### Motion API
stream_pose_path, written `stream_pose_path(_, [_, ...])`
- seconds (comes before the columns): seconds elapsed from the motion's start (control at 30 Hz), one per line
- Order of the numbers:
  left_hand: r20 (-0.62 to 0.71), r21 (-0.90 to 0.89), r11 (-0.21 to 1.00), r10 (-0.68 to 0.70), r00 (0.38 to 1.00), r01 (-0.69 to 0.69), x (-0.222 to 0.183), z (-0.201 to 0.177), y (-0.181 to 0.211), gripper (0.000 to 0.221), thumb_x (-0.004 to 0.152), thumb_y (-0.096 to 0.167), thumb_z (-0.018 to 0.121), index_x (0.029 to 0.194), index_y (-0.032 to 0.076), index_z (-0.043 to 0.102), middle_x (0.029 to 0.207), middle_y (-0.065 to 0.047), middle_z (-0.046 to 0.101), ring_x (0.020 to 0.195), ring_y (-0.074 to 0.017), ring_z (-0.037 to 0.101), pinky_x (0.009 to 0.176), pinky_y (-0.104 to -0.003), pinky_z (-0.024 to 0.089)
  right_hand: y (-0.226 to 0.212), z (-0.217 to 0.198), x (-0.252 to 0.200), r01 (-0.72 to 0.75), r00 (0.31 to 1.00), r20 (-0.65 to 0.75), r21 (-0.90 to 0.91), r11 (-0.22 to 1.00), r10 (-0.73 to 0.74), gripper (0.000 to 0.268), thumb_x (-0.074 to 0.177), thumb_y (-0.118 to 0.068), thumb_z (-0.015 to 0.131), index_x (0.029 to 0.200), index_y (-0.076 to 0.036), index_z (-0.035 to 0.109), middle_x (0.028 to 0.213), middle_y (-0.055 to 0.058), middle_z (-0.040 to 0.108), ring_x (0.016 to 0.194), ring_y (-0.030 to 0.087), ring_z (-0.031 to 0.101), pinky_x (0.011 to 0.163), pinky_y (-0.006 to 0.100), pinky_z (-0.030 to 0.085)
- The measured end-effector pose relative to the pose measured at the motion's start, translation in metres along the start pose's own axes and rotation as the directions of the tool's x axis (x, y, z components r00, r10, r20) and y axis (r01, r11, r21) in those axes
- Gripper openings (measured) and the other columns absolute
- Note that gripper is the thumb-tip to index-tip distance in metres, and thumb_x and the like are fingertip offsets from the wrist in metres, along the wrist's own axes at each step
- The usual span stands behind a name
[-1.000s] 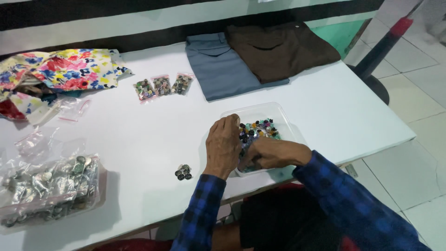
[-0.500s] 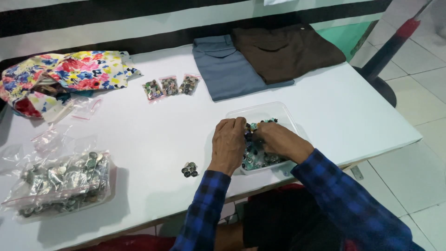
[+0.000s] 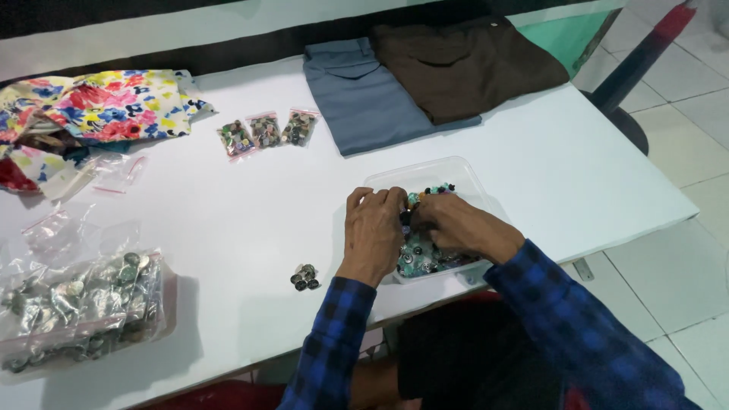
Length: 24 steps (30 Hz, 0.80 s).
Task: Sorting and inspecting small buttons from a plastic container on a white table
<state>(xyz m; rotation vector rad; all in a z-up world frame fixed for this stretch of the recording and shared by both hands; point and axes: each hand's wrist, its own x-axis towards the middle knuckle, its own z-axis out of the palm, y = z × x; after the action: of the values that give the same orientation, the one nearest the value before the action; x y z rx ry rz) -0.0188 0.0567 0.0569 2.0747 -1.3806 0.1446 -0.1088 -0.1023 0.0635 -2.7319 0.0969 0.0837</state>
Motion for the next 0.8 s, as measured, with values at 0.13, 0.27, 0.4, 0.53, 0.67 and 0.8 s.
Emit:
stream_pose_path(0.13, [0.003,0.035,0.999,-0.005,1.0,0.005,0.001,0.003,-0.001,0.021,0.09,0.0,0.06,0.107,0.012,0.06,0.088,-0.009,0.068,0.089,-0.0297,0.071,0.087,-0.045,0.056,0.015,0.014,0.003,0.062,0.998,0.022,-0.009,0.998,-0.062,0.017,0.082,-0.007,0.058,0.096,-0.005,0.069,0.094,0.019,0.068,0.097,0.043,0.067,0.081,0.051,0.055])
stream_pose_path(0.27, [0.015,0.02,1.0,-0.022,1.0,0.022,-0.001,-0.001,-0.001,0.016,0.092,0.006,0.061,0.106,0.014,0.061,0.084,-0.006,0.069,0.088,-0.0277,0.071,0.085,-0.043,0.055,0.037,0.027,0.014,0.037,0.999,0.024,-0.086,0.996,-0.035,0.019,0.082,-0.007,0.06,0.097,-0.006,0.073,0.092,0.018,0.071,0.092,0.041,0.068,0.076,0.048,0.055])
stream_pose_path(0.4, [0.064,-0.134,0.991,-0.022,0.998,0.03,0.001,0.016,-0.015,0.028,0.086,0.008,0.066,0.112,0.016,0.06,0.088,-0.004,0.072,0.093,-0.0303,0.071,0.098,-0.048,0.05,0.0,-0.013,-0.004,-0.206,0.973,-0.038,0.317,0.926,0.229,0.029,0.088,-0.013,0.063,0.112,-0.009,0.079,0.095,0.019,0.078,0.092,0.038,0.073,0.077,0.048,0.054])
stream_pose_path(0.53, [0.077,-0.168,0.985,-0.031,0.997,0.043,0.005,0.005,-0.004,0.031,0.083,0.009,0.07,0.112,0.016,0.061,0.088,-0.003,0.073,0.093,-0.0302,0.071,0.103,-0.048,0.046,0.007,-0.011,0.001,-0.272,0.953,-0.02,0.374,0.887,0.301,0.028,0.086,-0.012,0.065,0.109,-0.015,0.081,0.097,0.016,0.08,0.096,0.035,0.075,0.081,0.046,0.057])
stream_pose_path(0.67, [0.013,-0.177,0.983,-0.041,0.999,0.042,0.006,0.016,-0.01,0.027,0.083,0.01,0.07,0.109,0.016,0.063,0.085,-0.003,0.071,0.092,-0.0285,0.072,0.111,-0.044,0.036,0.009,-0.011,0.002,-0.21,0.965,0.028,0.682,0.7,0.262,0.019,0.088,-0.007,0.068,0.102,-0.002,0.079,0.084,0.017,0.079,0.079,0.024,0.072,0.071,0.035,0.06])
stream_pose_path(0.8, [-0.035,-0.106,0.994,-0.025,0.999,0.021,0.006,0.032,-0.02,0.026,0.081,0.008,0.074,0.105,0.016,0.065,0.079,-0.001,0.071,0.085,-0.0231,0.073,0.115,-0.044,0.026,0.002,-0.018,0.002,-0.198,0.954,0.053,0.85,0.488,0.294,0.028,0.086,-0.001,0.072,0.111,0.01,0.07,0.086,0.026,0.075,0.075,0.032,0.076,0.067,0.037,0.066])
